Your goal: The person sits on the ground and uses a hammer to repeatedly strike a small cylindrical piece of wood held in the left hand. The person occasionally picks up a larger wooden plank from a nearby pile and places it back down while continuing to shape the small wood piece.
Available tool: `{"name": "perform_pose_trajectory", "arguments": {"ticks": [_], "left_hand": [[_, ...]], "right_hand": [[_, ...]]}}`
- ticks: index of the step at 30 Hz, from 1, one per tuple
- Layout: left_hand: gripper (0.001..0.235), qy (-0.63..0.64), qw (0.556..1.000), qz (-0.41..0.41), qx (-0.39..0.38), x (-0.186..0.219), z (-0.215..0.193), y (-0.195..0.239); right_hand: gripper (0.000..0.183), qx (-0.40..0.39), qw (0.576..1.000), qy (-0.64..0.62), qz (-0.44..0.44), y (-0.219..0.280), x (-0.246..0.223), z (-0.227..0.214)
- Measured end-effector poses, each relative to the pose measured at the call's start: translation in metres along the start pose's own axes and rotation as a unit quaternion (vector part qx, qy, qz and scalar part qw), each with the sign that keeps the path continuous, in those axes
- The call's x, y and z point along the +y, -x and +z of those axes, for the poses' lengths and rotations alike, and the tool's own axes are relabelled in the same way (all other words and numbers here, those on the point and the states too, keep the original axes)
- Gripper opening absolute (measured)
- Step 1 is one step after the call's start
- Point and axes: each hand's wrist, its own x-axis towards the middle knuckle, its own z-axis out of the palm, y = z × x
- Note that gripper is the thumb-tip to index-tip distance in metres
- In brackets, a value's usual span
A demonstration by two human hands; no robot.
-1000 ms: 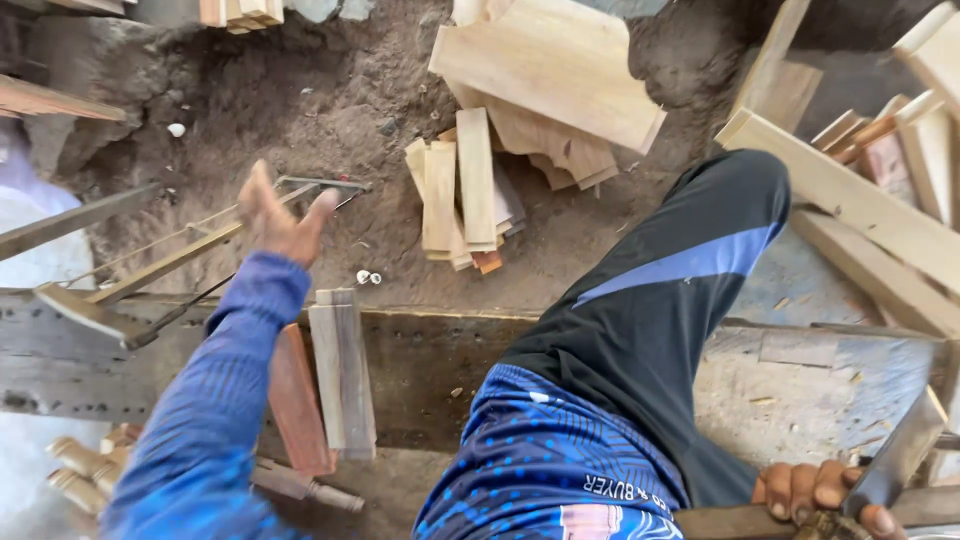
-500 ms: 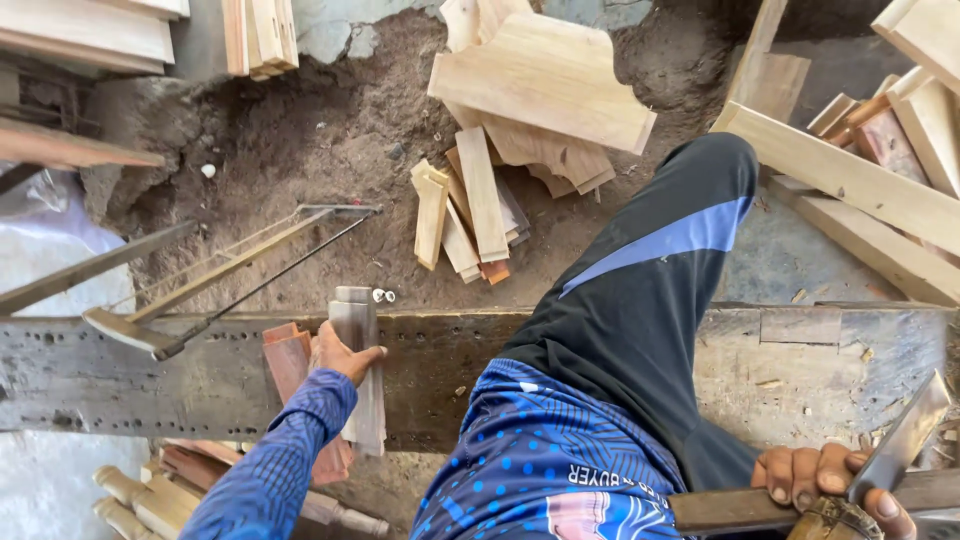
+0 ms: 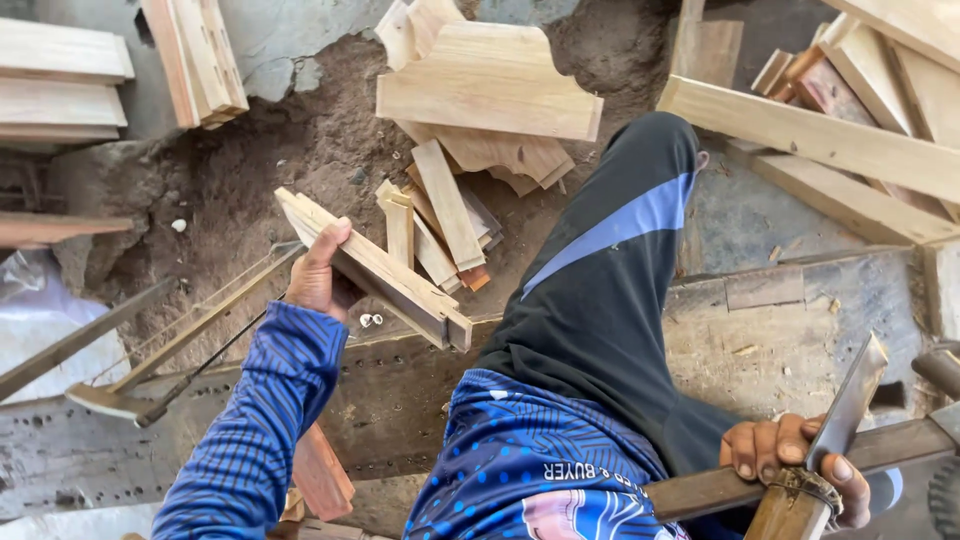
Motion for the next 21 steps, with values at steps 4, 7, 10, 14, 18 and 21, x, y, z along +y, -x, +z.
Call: {"name": "perform_pose_trajectory", "arguments": {"ticks": [4, 7, 10, 14, 18, 21], "left_hand": [[0.077, 0.031, 0.997, -0.074, -0.019, -0.01, 0.008, -0.002], [0.074, 0.09, 0.994, -0.054, -0.039, -0.015, 0.016, -0.002], [0.077, 0.194, 0.976, 0.039, -0.094, -0.008, 0.041, 0.014], [0.087, 0.254, 0.938, 0.078, -0.224, -0.006, 0.064, 0.021], [0.091, 0.282, 0.897, 0.006, -0.34, -0.007, 0.072, 0.017], [0.097, 0.248, 0.903, 0.022, -0.349, 0.0, 0.075, 0.017]], "right_hand": [[0.034, 0.014, 1.0, 0.0, -0.01, 0.007, -0.003, -0.006], [0.033, 0.016, 1.0, 0.002, -0.01, 0.008, -0.004, -0.01], [0.034, 0.015, 1.0, -0.007, -0.006, 0.008, -0.002, -0.013], [0.036, 0.021, 1.0, -0.002, 0.0, 0.012, -0.004, -0.011], [0.036, 0.023, 1.0, 0.008, -0.002, 0.013, -0.006, -0.013], [0.037, 0.017, 1.0, 0.012, -0.001, 0.014, -0.007, -0.012]]}}
